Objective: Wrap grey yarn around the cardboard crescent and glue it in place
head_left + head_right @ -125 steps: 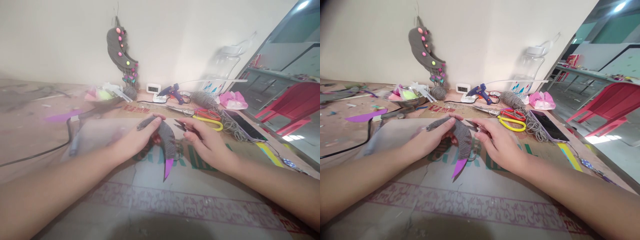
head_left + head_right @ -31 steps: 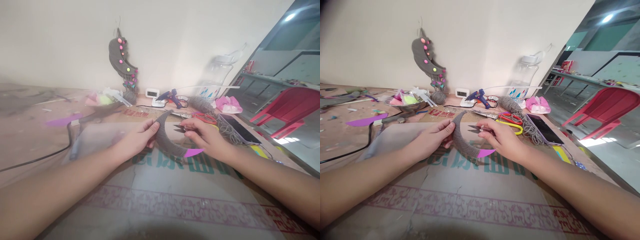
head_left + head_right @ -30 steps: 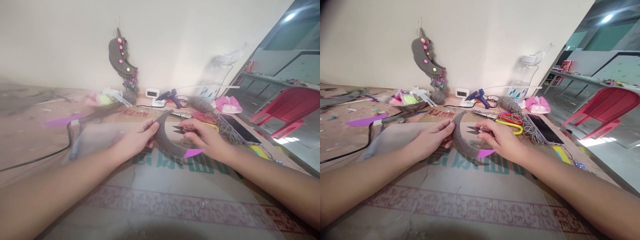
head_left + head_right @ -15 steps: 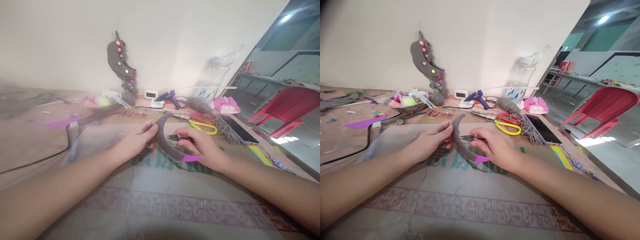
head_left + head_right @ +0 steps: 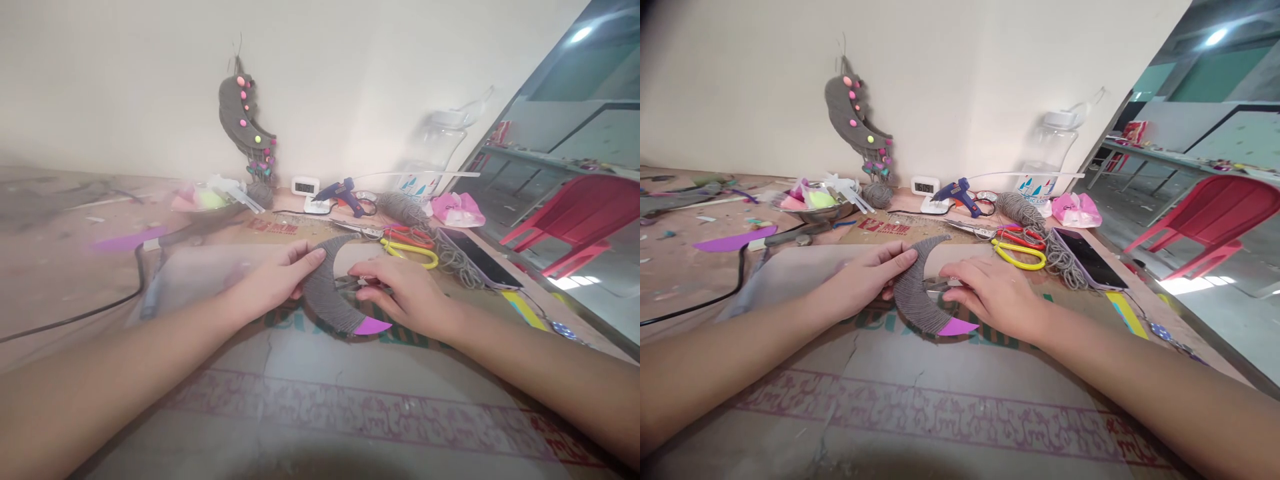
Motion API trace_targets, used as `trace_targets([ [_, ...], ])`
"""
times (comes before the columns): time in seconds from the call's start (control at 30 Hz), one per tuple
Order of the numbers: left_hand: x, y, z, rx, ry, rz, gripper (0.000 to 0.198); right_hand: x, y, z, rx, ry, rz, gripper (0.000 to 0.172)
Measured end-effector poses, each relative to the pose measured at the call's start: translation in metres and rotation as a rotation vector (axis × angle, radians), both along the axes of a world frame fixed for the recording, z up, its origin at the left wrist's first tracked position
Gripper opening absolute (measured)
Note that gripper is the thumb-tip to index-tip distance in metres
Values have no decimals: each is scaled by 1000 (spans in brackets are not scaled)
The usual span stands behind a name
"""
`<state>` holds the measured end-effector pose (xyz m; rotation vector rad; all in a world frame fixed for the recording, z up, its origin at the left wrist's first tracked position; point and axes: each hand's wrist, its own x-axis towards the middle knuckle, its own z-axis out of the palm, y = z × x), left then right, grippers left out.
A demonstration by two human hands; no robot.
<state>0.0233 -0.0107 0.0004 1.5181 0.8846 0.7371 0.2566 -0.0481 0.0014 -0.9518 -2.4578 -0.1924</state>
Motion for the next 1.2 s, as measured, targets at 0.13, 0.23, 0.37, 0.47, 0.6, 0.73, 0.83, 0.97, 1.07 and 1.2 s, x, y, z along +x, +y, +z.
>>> trace_targets([
  [0.13, 1, 0, 0, 30, 15, 8, 33, -2, -2, 0, -12, -36, -20, 30],
  [0.23, 1, 0, -1, 36, 13, -3, 32, -3, -2, 0, -32, -38, -44, 30],
  [0.37, 0, 0, -2, 32, 28, -6, 32, -2, -1, 0, -45, -48, -49, 28],
  [0.47, 0, 0, -2, 28, 35, -16, 33, -1, 0, -1, -21, -58, -40, 28],
  [0.6, 0, 0, -1, 12, 25, -24, 33, -1, -1, -2, 15, -61, -29, 28],
  [0.73, 0, 0, -1, 4, 12, -24, 31, -2, 0, -1, 3, -59, -24, 27],
  [0.83, 0, 0, -1, 11, 12, -31, 32, -2, 0, -1, 0, -56, -14, 26],
  [0.97, -1, 1, -2, 10, 14, -24, 33, -2, -1, -2, -48, -12, -40, 23],
  [1.07, -1, 1, -3, 8, -12, -17, 34, -2, -2, -2, -124, 176, -77, 21],
  [1.2, 0, 0, -2, -18, -62, 8, 36, -4, -1, 1, -250, 404, -143, 21],
])
